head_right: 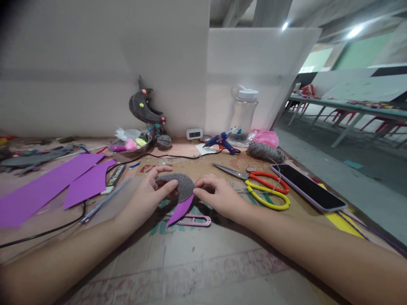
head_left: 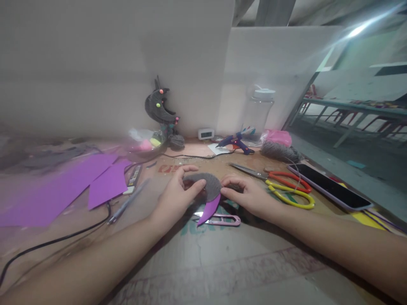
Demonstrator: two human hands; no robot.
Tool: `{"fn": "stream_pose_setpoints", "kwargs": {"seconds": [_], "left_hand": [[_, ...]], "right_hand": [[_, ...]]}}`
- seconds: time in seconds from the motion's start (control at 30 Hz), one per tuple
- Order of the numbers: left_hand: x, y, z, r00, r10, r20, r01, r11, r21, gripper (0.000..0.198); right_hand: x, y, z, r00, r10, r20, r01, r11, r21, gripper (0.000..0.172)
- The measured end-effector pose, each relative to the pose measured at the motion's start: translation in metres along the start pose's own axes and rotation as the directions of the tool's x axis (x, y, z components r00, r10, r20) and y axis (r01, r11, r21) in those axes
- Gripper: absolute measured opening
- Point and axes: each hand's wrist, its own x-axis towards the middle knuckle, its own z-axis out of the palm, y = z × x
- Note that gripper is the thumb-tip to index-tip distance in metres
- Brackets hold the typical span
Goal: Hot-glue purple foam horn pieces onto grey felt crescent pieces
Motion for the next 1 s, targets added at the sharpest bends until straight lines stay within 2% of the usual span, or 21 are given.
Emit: {"fn": "stream_pose_setpoints", "kwargs": {"seconds": [0.07,0.1,0.23,0.33,0.43,0.53,0.63,0.73,0.8,0.93,1.0], "left_hand": [[0.001,0.002,-0.001,0.998,-0.013,0.069,0.018,0.998,-0.066,0.054],[0.001,0.003,0.000,0.995,-0.021,0.099,0.028,0.997,-0.067,0.050],[-0.002,0.003,0.001,0.980,-0.019,0.198,-0.009,0.990,0.138,0.026],[-0.006,0.001,0.002,0.986,-0.002,0.165,-0.040,0.967,0.251,0.022],[-0.006,-0.002,0.000,0.988,-0.082,0.131,0.037,0.948,0.316,0.031],[-0.004,-0.005,-0.002,0.981,-0.132,0.143,0.087,0.954,0.285,0.036],[-0.002,-0.008,-0.002,0.983,-0.123,0.137,0.085,0.964,0.254,0.034],[0.000,-0.009,-0.002,0.988,-0.105,0.117,0.072,0.963,0.261,0.037],[0.001,-0.009,-0.002,0.989,-0.097,0.112,0.064,0.963,0.261,0.039],[0.000,-0.005,-0.001,0.989,-0.089,0.119,0.059,0.970,0.235,0.037],[-0.001,-0.003,0.000,0.988,-0.085,0.131,0.055,0.974,0.222,0.037]], "right_hand": [[0.000,0.000,0.000,1.000,0.024,-0.017,-0.023,0.998,0.051,0.016],[0.000,0.000,0.000,0.999,0.039,-0.023,-0.037,0.996,0.076,0.017],[0.000,0.000,0.000,0.998,0.050,-0.032,-0.047,0.995,0.085,0.018],[-0.002,-0.001,0.000,1.000,-0.001,-0.027,0.002,0.999,0.044,0.017],[-0.003,-0.001,0.001,0.999,-0.044,-0.004,0.044,0.998,0.039,0.024],[-0.004,0.001,0.001,0.998,-0.066,0.011,0.065,0.994,0.088,0.034],[-0.004,0.006,0.001,0.992,-0.026,-0.121,0.041,0.992,0.123,0.031],[-0.004,0.009,-0.002,0.944,-0.041,-0.327,0.048,0.999,0.014,0.023],[-0.006,0.008,-0.004,0.927,-0.061,-0.371,0.043,0.998,-0.056,0.017],[-0.008,0.003,-0.004,0.952,-0.128,-0.277,0.109,0.991,-0.080,0.020],[-0.009,0.000,-0.001,0.971,-0.093,-0.220,0.087,0.996,-0.034,0.022]]}}
